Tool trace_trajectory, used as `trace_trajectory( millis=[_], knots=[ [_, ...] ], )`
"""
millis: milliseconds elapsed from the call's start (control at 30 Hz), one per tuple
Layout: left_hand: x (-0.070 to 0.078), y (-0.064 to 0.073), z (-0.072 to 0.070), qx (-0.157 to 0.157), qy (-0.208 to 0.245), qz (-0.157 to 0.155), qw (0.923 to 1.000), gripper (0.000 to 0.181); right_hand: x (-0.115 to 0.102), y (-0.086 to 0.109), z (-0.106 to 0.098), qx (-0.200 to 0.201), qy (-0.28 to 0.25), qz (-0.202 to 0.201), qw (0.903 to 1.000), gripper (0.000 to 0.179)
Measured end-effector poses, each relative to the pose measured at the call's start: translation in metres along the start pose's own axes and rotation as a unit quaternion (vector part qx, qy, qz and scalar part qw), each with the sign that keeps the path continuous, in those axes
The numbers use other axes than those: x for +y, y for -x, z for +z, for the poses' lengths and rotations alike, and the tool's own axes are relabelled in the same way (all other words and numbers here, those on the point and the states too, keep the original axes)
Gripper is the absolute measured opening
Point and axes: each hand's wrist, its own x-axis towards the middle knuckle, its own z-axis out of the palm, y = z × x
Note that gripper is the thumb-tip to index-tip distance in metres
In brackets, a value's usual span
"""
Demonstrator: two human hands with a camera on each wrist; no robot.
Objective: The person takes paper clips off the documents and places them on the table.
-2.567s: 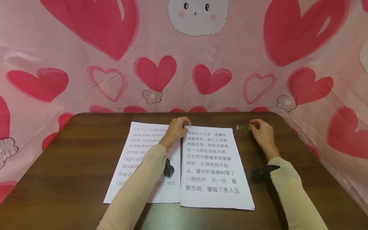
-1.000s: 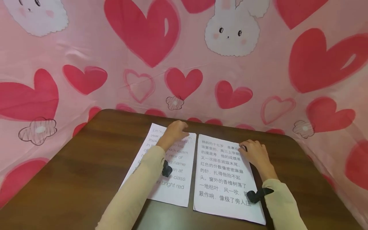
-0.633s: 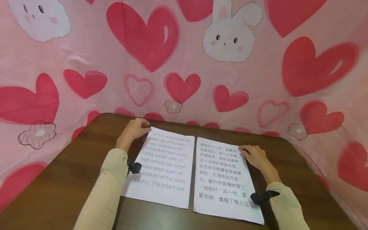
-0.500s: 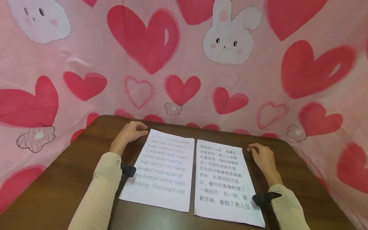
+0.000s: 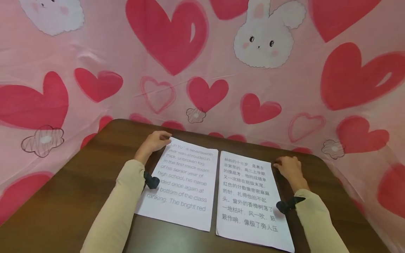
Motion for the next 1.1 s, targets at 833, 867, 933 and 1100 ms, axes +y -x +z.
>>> trace_trajectory(
  millis=[833,867,933,1100],
  knots=[
    [0.026,0.006,0.012,0.025,-0.077,-0.015,0.9966,0.045,-0.003,-0.003,-0.027,-0.076,-0.057,0.085,0.9918,0.026],
    [0.027,0.006,0.012,0.026,-0.074,-0.015,0.9968,0.044,-0.003,-0.003,-0.027,-0.077,-0.057,0.085,0.9918,0.026],
    [0.026,0.005,0.012,0.025,-0.070,-0.015,0.9971,0.044,-0.002,-0.002,-0.027,-0.077,-0.057,0.087,0.9916,0.026],
    [0.024,0.004,0.013,0.016,-0.064,-0.017,0.9976,0.044,0.000,-0.001,-0.024,-0.077,-0.054,0.090,0.9915,0.025]
  ],
)
